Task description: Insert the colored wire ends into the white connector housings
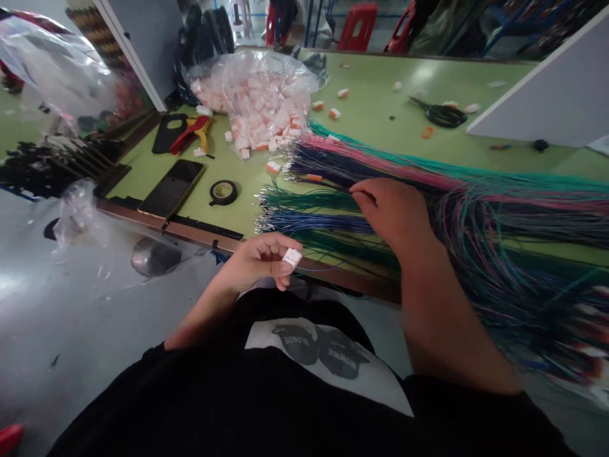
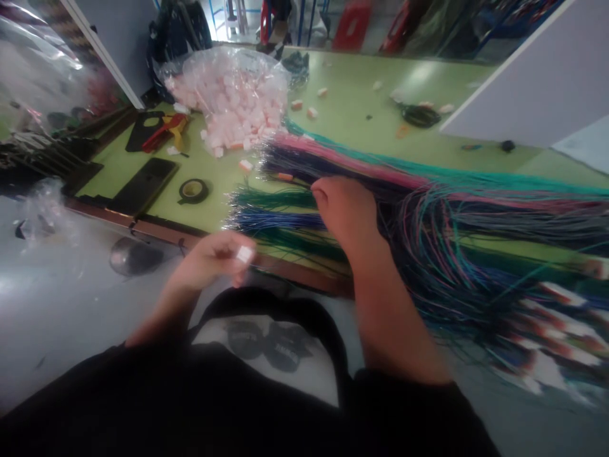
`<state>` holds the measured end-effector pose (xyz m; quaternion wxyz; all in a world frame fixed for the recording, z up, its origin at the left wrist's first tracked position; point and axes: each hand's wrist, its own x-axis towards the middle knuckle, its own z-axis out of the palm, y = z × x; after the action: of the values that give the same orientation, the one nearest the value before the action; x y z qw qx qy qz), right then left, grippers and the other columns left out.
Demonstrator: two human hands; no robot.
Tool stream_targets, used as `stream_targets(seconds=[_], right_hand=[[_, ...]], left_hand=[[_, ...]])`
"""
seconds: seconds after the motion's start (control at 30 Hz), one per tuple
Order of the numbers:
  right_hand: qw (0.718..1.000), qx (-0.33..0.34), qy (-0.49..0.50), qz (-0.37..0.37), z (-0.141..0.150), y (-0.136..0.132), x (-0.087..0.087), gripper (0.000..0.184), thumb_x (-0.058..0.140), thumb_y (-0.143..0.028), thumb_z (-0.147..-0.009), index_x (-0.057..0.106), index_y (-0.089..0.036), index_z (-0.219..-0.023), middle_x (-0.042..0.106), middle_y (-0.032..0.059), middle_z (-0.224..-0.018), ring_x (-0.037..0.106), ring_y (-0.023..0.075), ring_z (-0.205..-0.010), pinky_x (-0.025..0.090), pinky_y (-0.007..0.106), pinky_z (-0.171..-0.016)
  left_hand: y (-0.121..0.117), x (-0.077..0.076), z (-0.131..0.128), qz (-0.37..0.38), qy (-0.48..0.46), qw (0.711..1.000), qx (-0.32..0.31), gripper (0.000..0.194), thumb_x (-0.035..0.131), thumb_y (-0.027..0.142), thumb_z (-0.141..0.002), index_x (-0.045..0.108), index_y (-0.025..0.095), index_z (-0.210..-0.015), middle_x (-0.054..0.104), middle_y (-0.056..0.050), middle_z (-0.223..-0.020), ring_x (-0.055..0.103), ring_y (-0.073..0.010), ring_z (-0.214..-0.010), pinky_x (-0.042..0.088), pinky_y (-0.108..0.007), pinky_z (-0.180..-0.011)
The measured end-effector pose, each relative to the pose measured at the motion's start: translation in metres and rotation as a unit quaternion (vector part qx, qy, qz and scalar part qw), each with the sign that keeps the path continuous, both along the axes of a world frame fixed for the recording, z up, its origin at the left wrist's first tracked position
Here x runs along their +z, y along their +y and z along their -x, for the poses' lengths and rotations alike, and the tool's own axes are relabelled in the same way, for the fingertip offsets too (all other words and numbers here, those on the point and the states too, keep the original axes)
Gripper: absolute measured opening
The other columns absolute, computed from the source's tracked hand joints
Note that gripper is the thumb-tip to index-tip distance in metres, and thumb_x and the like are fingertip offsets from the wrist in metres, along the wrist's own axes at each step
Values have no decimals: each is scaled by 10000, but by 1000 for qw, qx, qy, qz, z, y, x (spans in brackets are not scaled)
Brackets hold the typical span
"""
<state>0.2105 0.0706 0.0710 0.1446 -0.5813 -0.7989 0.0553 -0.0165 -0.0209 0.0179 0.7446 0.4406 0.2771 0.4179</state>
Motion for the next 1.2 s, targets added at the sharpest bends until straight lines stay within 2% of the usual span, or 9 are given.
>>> stream_targets(seconds=[0.13, 0.27, 0.43, 0.53, 0.7, 0.83, 0.97, 1.1, 1.2], right_hand=[[992, -1, -126, 19, 3, 28, -17, 275, 506, -156, -839, 717, -176, -1013, 692, 134, -1102, 596, 294, -997, 394, 367, -774], [988, 10, -156, -19, 5, 29, -28, 291, 425, -139, -857, 711, -170, -894, 699, 135, -985, 584, 273, -912, 342, 354, -706], [987, 41, -154, -12, 8, 26, -29, 274, 436, -180, -874, 704, -156, -925, 695, 140, -1043, 581, 261, -922, 327, 342, -707], [986, 31, -165, -12, 14, 26, -30, 284, 411, -150, -868, 694, -142, -891, 696, 157, -996, 590, 260, -897, 324, 340, -689], [996, -22, -89, -4, 9, 30, -31, 229, 432, -174, -846, 661, -161, -843, 692, 150, -901, 598, 242, -772, 330, 331, -629], [991, -64, 103, -52, -3, 32, -30, 195, 493, -214, -813, 636, -189, -942, 698, 93, -883, 605, 217, -760, 404, 319, -659], [969, 55, 238, -28, 6, 10, -15, 202, 559, -278, -792, 659, -205, -952, 701, 40, -852, 613, 173, -732, 450, 298, -681], [934, 230, 257, 91, 29, -25, 4, 243, 585, -317, -807, 697, -212, -995, 707, 10, -806, 623, 145, -710, 462, 274, -682], [902, 299, 270, 156, 38, -39, 11, 217, 624, -346, -802, 724, -225, -952, 724, 11, -825, 644, 150, -754, 474, 273, -705]], left_hand=[[1, -3, -1, -4, 17, 1000, -6, 336, 811, 240, -711, 633, 147, -981, 657, 37, -637, 643, -87, -511, 505, -167, -457], [2, -4, -2, -18, 17, 1000, -8, 291, 791, 214, -728, 636, 165, -970, 653, 44, -636, 643, -85, -514, 507, -170, -460], [1, -2, -4, -9, 12, 1000, -10, 272, 774, 182, -730, 637, 167, -963, 651, 46, -644, 638, -81, -510, 487, -168, -448], [0, 0, -5, 4, 0, 1000, -13, 263, 758, 131, -724, 636, 169, -954, 659, 48, -647, 639, -80, -515, 497, -166, -462], [0, -2, -7, 13, 0, 1000, -5, 268, 761, 128, -721, 631, 165, -953, 653, 46, -650, 638, -80, -517, 525, -177, -490], [3, -7, -9, 21, -17, 999, 43, 303, 776, 162, -716, 626, 162, -978, 639, 42, -676, 646, -85, -547, 544, -187, -517], [7, -9, -11, 43, -54, 994, 90, 336, 796, 179, -701, 616, 159, -984, 635, 42, -683, 667, -92, -589, 562, -181, -556], [9, -7, -11, 63, -74, 990, 100, 370, 819, 187, -683, 606, 153, -983, 654, 39, -689, 677, -95, -593, 575, -178, -567], [10, -7, -10, 67, -83, 990, 96, 367, 822, 187, -686, 598, 148, -974, 678, 23, -705, 682, -96, -601, 579, -176, -573]])
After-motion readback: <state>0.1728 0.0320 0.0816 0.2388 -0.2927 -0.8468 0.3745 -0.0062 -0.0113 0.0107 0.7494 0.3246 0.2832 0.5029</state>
